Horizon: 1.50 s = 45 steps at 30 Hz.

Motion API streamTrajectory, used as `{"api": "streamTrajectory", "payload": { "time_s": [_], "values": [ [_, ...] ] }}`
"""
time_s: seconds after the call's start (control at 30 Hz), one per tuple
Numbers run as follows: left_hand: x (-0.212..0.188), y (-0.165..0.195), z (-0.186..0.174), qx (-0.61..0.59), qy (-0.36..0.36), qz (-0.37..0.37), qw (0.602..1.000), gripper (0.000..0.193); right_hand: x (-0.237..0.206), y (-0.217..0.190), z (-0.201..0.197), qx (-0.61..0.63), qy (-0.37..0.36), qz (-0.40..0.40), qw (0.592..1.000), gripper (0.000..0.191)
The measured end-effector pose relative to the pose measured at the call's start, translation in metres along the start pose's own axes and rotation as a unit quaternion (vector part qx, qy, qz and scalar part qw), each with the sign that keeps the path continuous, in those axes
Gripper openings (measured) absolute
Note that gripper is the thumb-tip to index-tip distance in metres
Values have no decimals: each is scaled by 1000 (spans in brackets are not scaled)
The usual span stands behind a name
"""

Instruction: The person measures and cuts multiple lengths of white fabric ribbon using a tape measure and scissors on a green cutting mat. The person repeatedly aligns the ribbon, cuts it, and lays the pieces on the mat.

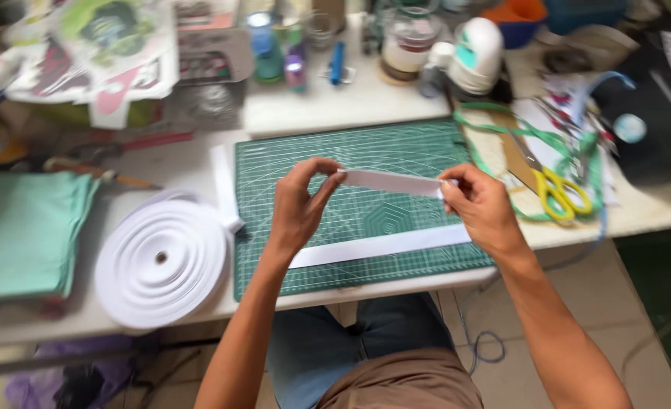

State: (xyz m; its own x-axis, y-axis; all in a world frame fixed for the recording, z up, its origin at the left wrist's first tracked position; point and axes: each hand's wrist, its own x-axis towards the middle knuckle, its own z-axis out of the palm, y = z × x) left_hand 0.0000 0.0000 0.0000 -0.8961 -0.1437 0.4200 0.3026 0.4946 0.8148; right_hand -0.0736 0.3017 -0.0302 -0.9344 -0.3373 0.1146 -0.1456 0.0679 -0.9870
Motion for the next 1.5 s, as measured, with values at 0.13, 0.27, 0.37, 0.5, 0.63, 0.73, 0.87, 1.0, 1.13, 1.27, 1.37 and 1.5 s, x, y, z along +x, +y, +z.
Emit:
{"api": "streamTrajectory", "payload": {
  "time_s": [0.13, 0.27, 0.37, 0.5, 0.63, 0.73, 0.87, 1.0, 1.13, 1.27, 1.37, 1.5],
  "values": [
    [51, -47, -22, 34, 33, 34, 998, 17, 85, 6, 65, -175, 6, -85, 981, 14],
    [90, -85, -16, 47, 7, -87, 995, 16, 150, 24, 88, -230, -14, -116, 966, 13],
    [106, -105, 7, -16, 11, -154, 988, 17, 183, 34, 69, -230, -29, -129, 964, 13],
    [119, -111, 15, -94, 32, -76, 992, 17, 184, 29, 38, -210, -18, -167, 963, 10],
    [146, -151, -33, -141, -13, 5, 990, 19, 195, 29, 71, -306, 55, -271, 911, 7],
    [180, -220, -91, -179, -51, 29, 982, 23, 241, 50, 137, -427, 91, -448, 781, 19],
    [241, -344, -173, -297, -66, -32, 952, 23, 349, 115, 245, -411, 76, -505, 755, 27],
    [258, -385, -147, -318, -77, -81, 942, 23, 384, 161, 230, -402, 65, -512, 756, 30],
    [271, -390, -117, -279, -85, -52, 955, 22, 397, 192, 204, -376, 75, -502, 775, 27],
    [279, -391, -101, -238, -69, -72, 966, 22, 402, 203, 195, -373, 69, -475, 794, 25],
    [282, -393, -81, -236, -57, -131, 961, 24, 405, 209, 187, -333, 71, -438, 832, 24],
    [287, -397, -52, -268, -49, -121, 955, 24, 407, 208, 162, -352, 52, -463, 811, 22]
  ]
}}
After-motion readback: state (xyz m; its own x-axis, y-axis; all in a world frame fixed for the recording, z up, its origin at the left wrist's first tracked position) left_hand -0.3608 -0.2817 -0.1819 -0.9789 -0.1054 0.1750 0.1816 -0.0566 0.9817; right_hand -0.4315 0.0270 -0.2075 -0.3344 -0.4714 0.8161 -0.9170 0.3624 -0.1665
